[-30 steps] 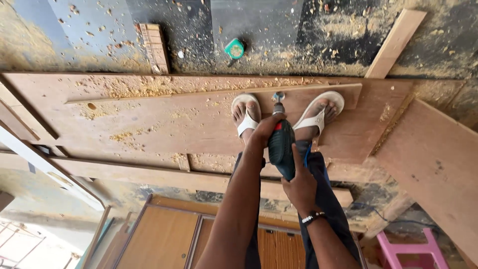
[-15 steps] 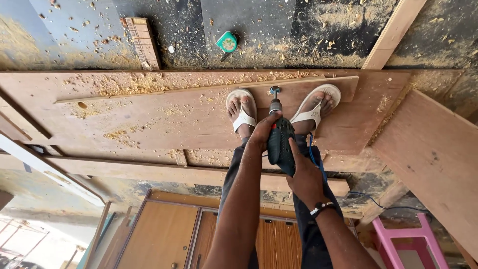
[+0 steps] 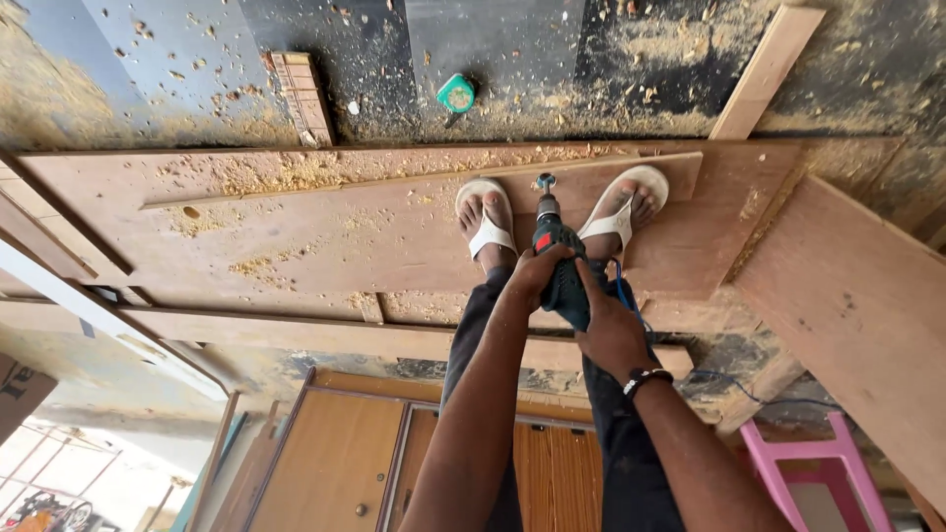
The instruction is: Drilling holes into plywood panels using an electric drill for furniture manufacturing.
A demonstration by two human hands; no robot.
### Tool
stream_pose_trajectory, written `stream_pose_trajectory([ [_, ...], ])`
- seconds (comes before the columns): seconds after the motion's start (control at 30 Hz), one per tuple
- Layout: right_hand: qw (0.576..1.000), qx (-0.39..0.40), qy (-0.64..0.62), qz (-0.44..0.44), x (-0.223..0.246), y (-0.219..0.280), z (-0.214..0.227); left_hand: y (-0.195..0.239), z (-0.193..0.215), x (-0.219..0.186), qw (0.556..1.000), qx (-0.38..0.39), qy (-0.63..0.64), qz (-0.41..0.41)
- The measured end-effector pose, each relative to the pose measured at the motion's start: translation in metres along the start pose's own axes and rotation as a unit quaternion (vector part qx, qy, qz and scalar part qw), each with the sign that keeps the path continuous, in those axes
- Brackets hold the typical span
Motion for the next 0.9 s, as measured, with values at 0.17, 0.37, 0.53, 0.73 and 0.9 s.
stream_pose_trajectory([
  [0.17,0.997,0.01,-0.049,-0.056,0.014,-0.005,-0.003,0.046,-0.001,-0.028,0.996,0.057,0.053,0.041],
  [0.37,0.99,-0.017,-0.106,-0.088,0.019,-0.019,-0.005,-0.017,0.003,-0.009,0.986,0.1,0.111,0.07],
  [0.53,0.986,-0.02,-0.149,-0.075,0.01,-0.016,0.0,-0.026,-0.012,-0.008,0.993,0.062,0.045,0.087],
  [0.73,0.982,-0.029,-0.168,-0.084,0.01,-0.019,0.004,0.005,-0.022,-0.023,0.998,-0.031,0.045,0.037],
  [0.9,0.986,-0.029,-0.134,-0.091,0.02,-0.021,0.007,0.017,-0.017,-0.043,0.997,-0.061,0.008,0.051],
])
Point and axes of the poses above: each hand's wrist, its own y-axis away from the middle knuckle, its own z-axis out of the back of the hand, x = y × z, the point moved 1 cm from there along -y, towards the middle knuckle, and after that the axes turned 1 degree about -x, right-handed, at the moved point
